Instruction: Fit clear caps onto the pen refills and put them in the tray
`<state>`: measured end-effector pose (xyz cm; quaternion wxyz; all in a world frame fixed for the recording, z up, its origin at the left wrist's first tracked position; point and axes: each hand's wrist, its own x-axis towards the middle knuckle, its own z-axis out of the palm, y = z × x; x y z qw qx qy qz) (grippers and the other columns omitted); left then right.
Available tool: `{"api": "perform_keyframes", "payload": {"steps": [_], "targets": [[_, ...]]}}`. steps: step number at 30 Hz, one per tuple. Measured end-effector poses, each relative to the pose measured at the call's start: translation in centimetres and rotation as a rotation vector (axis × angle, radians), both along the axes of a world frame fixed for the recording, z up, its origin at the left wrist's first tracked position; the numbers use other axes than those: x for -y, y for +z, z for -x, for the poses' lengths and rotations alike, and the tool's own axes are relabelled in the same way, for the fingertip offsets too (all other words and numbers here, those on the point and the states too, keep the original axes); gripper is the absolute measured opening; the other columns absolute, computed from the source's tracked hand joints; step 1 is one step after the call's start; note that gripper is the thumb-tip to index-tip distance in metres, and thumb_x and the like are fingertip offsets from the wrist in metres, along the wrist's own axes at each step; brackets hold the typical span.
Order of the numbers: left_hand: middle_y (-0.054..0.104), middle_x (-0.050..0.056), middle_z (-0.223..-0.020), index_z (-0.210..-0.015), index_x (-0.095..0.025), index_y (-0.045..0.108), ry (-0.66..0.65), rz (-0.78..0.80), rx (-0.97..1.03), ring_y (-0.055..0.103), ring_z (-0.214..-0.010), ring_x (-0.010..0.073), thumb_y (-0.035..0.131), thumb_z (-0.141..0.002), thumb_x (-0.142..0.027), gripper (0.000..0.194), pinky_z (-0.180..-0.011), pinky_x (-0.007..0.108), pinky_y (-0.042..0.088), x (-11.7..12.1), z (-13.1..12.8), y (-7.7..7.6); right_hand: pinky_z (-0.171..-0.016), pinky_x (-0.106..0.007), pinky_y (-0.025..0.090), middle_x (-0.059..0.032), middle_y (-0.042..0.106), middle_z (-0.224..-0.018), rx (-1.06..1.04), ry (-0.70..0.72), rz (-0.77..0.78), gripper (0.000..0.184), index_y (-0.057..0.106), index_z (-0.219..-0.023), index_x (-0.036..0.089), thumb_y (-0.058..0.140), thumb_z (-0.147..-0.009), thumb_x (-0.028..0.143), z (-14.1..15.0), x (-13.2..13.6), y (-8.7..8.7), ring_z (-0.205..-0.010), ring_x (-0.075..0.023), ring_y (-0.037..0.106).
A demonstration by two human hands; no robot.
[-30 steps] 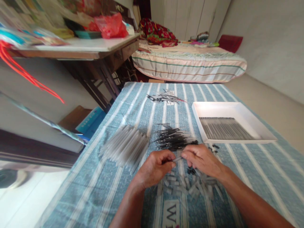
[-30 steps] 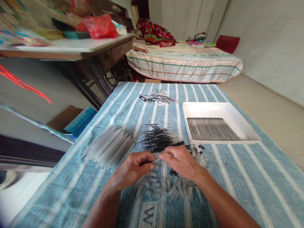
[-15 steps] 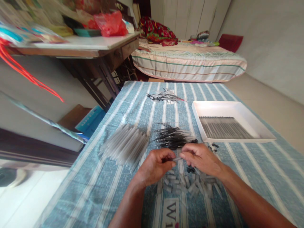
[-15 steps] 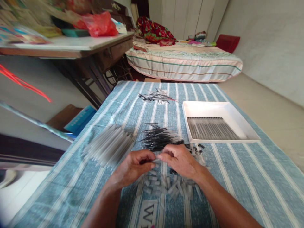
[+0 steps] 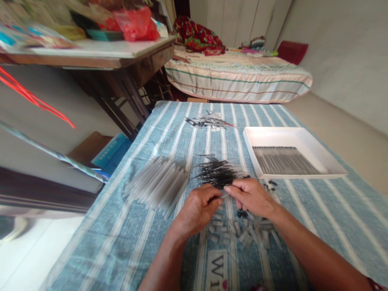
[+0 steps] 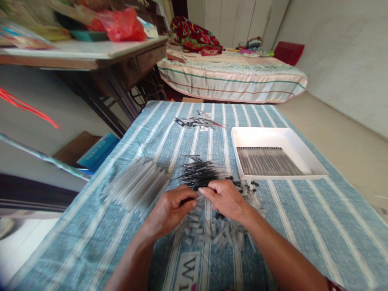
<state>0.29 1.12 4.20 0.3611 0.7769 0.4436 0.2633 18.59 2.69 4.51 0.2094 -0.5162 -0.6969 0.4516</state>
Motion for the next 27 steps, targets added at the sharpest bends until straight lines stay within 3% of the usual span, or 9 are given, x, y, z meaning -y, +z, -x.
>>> {"api": "perform_keyframes", "payload": {"steps": [6,9,16,23,27], "targets": [[0.055,0.000,-0.071,-0.072,-0.016,0.058,0.017,-0.013,-0.046,0.053,-0.071,0.0130,0.052,-0.077,-0.011,0.010,-0.065,0.023,0.038,0.0,-0.1,-0.1,-0.039,-0.018,0.035,0.0041,0.050,-0.041,-0.015,-0.004,0.053,0.037,0.046,-0.056,0.019,0.045,-0.085,0.042,0.3,-0.1,0.1,-0.036,-0.0079,0.046],[0.054,-0.001,-0.069,-0.072,-0.016,0.057,0.100,-0.015,-0.034,0.051,-0.066,0.0122,0.054,-0.077,-0.014,0.006,-0.063,0.023,0.038,0.0,0.1,0.0,-0.040,-0.019,0.037,0.0023,0.054,-0.044,-0.042,-0.055,0.046,0.041,0.048,-0.056,0.018,0.043,-0.085,0.047,-0.3,-0.5,0.3,-0.037,-0.0087,0.048],[0.052,-0.003,-0.063,-0.070,-0.016,0.056,0.354,-0.001,0.101,0.047,-0.057,0.0103,0.059,-0.076,-0.025,0.011,-0.055,0.021,0.037,-0.2,0.6,0.3,-0.043,-0.019,0.036,0.0032,0.054,-0.048,0.062,-0.119,-0.049,0.031,0.051,-0.059,0.018,0.049,-0.082,0.040,-3.6,-0.8,-0.4,-0.041,-0.0085,0.047],[0.040,-0.006,-0.050,-0.063,-0.017,0.053,0.500,0.079,0.231,0.034,-0.046,0.0072,0.060,-0.075,-0.032,0.020,-0.043,0.020,0.027,-0.3,0.4,-0.1,-0.047,-0.020,0.034,0.0042,0.050,-0.048,0.206,-0.082,-0.067,0.024,0.054,-0.062,0.017,0.050,-0.079,0.034,-5.1,0.5,-1.4,-0.045,-0.0097,0.046],[0.044,-0.006,-0.049,-0.062,-0.017,0.052,0.543,0.159,0.418,0.034,-0.043,0.0057,0.062,-0.073,-0.030,0.020,-0.039,0.018,0.025,-0.5,0.2,-0.2,-0.049,-0.021,0.031,0.0041,0.048,-0.051,0.279,-0.019,-0.079,0.021,0.057,-0.064,0.018,0.051,-0.078,0.033,-5.4,1.1,-1.8,-0.049,-0.0101,0.044]]}}
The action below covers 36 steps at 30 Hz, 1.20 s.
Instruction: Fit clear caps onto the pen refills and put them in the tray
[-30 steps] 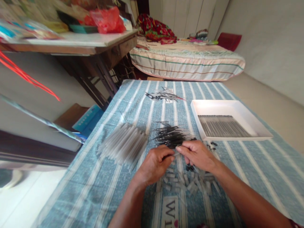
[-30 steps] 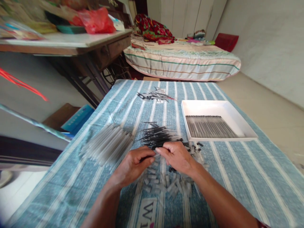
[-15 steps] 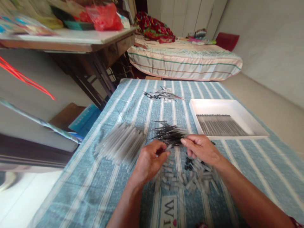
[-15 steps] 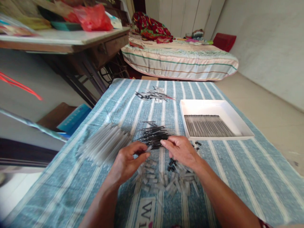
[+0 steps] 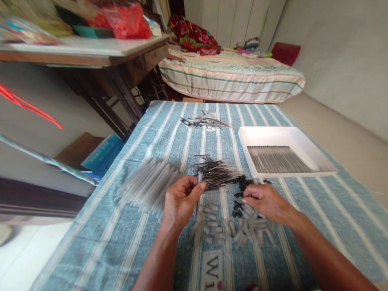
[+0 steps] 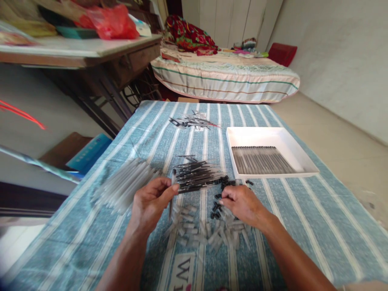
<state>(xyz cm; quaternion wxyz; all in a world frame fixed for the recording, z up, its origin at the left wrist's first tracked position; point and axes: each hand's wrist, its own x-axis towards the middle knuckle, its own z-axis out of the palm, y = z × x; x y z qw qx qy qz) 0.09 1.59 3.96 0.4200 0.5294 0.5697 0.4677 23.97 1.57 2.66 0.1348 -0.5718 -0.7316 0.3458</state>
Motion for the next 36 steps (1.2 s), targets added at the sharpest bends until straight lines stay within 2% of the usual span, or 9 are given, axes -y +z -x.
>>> {"api": "perform_keyframes", "payload": {"steps": [5,8,17,23,31,36], "targets": [[0.059,-0.004,-0.054,-0.067,-0.016,0.054,0.047,0.033,0.208,0.038,-0.037,0.0036,0.065,-0.071,-0.027,0.017,-0.036,0.016,0.026,-0.1,-0.1,0.0,-0.053,-0.021,0.030,0.0030,0.054,-0.055,0.158,0.078,-0.027,0.013,0.062,-0.071,0.019,0.052,-0.077,0.026,0.2,0.5,0.4,-0.053,-0.0112,0.048],[0.062,-0.003,-0.057,-0.068,-0.015,0.053,0.088,0.037,0.278,0.042,-0.036,0.0037,0.067,-0.069,-0.024,0.016,-0.035,0.015,0.028,-0.2,-0.2,0.2,-0.055,-0.021,0.030,0.0019,0.057,-0.056,0.232,0.128,-0.025,0.013,0.063,-0.072,0.020,0.052,-0.077,0.024,0.5,0.7,0.9,-0.054,-0.0122,0.052],[0.062,-0.004,-0.057,-0.066,-0.015,0.053,0.117,0.038,0.319,0.047,-0.035,0.0040,0.066,-0.069,-0.022,0.015,-0.034,0.015,0.032,-0.2,-0.5,0.5,-0.059,-0.023,0.032,-0.0018,0.066,-0.067,0.299,0.176,-0.053,0.014,0.065,-0.078,0.021,0.052,-0.078,0.025,1.1,0.8,0.4,-0.067,-0.0162,0.061],[0.063,-0.003,-0.057,-0.067,-0.015,0.055,0.123,0.054,0.319,0.048,-0.035,0.0046,0.067,-0.067,-0.022,0.014,-0.034,0.015,0.030,-0.2,-0.4,0.4,-0.057,-0.023,0.031,-0.0007,0.067,-0.066,0.322,0.210,-0.057,0.014,0.064,-0.077,0.021,0.052,-0.079,0.026,1.6,1.2,0.3,-0.065,-0.0152,0.061],[0.063,-0.003,-0.058,-0.080,-0.014,0.061,0.140,0.060,0.321,0.049,-0.037,0.0062,0.068,-0.065,-0.026,0.020,-0.034,0.017,0.031,-0.3,-0.6,0.3,-0.057,-0.025,0.033,-0.0052,0.069,-0.072,0.474,0.323,-0.119,0.022,0.063,-0.080,0.022,0.045,-0.084,0.033,5.8,1.5,0.9,-0.072,-0.0198,0.065],[0.063,-0.003,-0.059,-0.076,-0.015,0.060,0.141,0.028,0.323,0.049,-0.037,0.0063,0.068,-0.067,-0.027,0.017,-0.034,0.017,0.031,-0.3,-0.4,0.2,-0.057,-0.026,0.037,-0.0100,0.069,-0.074,0.535,0.344,-0.169,0.023,0.063,-0.087,0.018,0.044,-0.085,0.030,8.3,1.1,0.7,-0.068,-0.0211,0.065]]}}
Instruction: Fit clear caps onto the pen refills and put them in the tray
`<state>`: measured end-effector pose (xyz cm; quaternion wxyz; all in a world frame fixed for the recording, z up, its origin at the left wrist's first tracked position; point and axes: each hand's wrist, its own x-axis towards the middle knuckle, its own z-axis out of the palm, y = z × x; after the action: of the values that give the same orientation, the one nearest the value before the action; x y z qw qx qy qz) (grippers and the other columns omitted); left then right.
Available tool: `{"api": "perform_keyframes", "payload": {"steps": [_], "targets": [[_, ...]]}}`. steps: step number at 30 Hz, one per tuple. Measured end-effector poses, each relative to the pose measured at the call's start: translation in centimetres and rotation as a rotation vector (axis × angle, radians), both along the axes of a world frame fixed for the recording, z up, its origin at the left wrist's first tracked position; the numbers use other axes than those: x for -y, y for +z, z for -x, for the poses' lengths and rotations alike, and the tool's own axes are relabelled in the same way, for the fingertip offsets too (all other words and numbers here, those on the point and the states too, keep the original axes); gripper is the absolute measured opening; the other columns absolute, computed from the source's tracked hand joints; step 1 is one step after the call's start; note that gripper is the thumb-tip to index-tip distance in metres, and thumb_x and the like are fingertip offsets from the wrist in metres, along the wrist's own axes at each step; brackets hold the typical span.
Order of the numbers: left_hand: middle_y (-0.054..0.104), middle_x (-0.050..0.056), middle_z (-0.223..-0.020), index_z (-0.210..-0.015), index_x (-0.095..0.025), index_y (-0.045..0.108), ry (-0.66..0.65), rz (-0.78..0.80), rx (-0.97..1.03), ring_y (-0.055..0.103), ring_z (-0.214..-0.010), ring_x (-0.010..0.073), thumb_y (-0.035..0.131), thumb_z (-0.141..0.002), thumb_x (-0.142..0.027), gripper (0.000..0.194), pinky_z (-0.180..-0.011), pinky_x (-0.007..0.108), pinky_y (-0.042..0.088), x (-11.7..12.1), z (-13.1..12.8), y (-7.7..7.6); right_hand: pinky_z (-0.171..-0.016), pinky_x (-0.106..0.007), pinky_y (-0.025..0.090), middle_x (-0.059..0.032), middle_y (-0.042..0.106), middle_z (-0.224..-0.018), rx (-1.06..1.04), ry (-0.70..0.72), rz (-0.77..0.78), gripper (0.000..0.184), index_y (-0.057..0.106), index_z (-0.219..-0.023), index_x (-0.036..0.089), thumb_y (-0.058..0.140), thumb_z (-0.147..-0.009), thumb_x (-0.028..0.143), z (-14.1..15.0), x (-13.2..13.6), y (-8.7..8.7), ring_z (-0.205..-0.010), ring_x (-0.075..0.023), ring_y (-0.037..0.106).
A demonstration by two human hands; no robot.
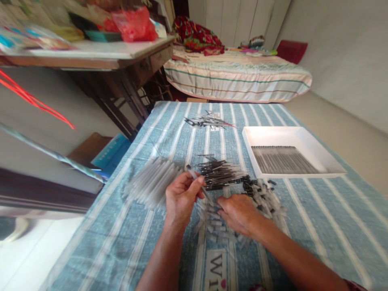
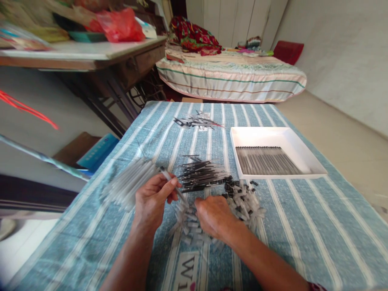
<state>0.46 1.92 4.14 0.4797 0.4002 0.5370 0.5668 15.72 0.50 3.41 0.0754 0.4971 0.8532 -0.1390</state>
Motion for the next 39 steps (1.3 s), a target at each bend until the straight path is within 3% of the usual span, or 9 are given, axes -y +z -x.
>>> {"api": "perform_keyframes", "payload": {"steps": [4,10,14,20,28,39], "targets": [[0.062,-0.003,-0.059,-0.072,-0.015,0.058,0.024,-0.027,0.019,0.049,-0.038,0.0062,0.067,-0.068,-0.026,0.015,-0.035,0.017,0.032,0.0,0.1,0.0,-0.058,-0.026,0.037,-0.0095,0.068,-0.073,-0.100,-0.040,0.008,0.020,0.064,-0.084,0.018,0.046,-0.082,0.027,-0.2,-0.2,-0.9,-0.067,-0.0201,0.063],[0.063,-0.002,-0.060,-0.071,-0.014,0.056,0.043,-0.032,0.038,0.049,-0.037,0.0060,0.066,-0.068,-0.025,0.015,-0.035,0.017,0.033,0.2,0.0,0.2,-0.047,-0.020,0.029,0.0043,0.052,-0.053,-0.552,-0.224,0.160,0.015,0.061,-0.076,0.019,0.049,-0.080,0.028,-1.4,0.4,-1.9,-0.049,-0.0092,0.044],[0.062,-0.002,-0.059,-0.070,-0.014,0.056,0.036,-0.043,0.042,0.049,-0.038,0.0060,0.066,-0.069,-0.025,0.015,-0.036,0.017,0.033,0.2,-0.1,0.1,-0.044,-0.018,0.025,0.0072,0.040,-0.049,-0.777,-0.288,0.252,0.012,0.057,-0.072,0.017,0.050,-0.077,0.026,-1.2,0.8,-1.7,-0.045,-0.0073,0.033],[0.063,-0.002,-0.059,-0.069,-0.014,0.055,0.010,-0.024,0.076,0.050,-0.037,0.0068,0.067,-0.068,-0.025,0.016,-0.035,0.017,0.034,0.1,-0.1,0.0,-0.041,-0.018,0.025,0.0073,0.041,-0.049,-0.959,-0.345,0.369,0.009,0.052,-0.069,0.017,0.049,-0.076,0.023,-0.5,0.9,-1.0,-0.043,-0.0067,0.035],[0.064,0.000,-0.062,-0.069,-0.014,0.055,-0.007,0.026,0.147,0.052,-0.040,0.0077,0.065,-0.071,-0.027,0.016,-0.036,0.018,0.036,0.1,0.1,0.1,-0.050,-0.020,0.041,0.0004,0.060,-0.063,-1.061,-0.395,0.308,0.012,0.053,-0.074,0.018,0.049,-0.080,0.027,-0.1,1.5,-1.3,-0.050,-0.0099,0.053],[0.063,-0.002,-0.058,-0.067,-0.014,0.057,-0.020,0.089,0.190,0.053,-0.040,0.0091,0.066,-0.070,-0.029,0.018,-0.039,0.020,0.042,0.1,0.1,-0.4,-0.051,-0.019,0.038,0.0022,0.056,-0.054,-0.975,-0.324,0.038,0.015,0.052,-0.071,0.019,0.045,-0.083,0.025,0.3,2.0,-2.2,-0.049,-0.0099,0.051]]}}
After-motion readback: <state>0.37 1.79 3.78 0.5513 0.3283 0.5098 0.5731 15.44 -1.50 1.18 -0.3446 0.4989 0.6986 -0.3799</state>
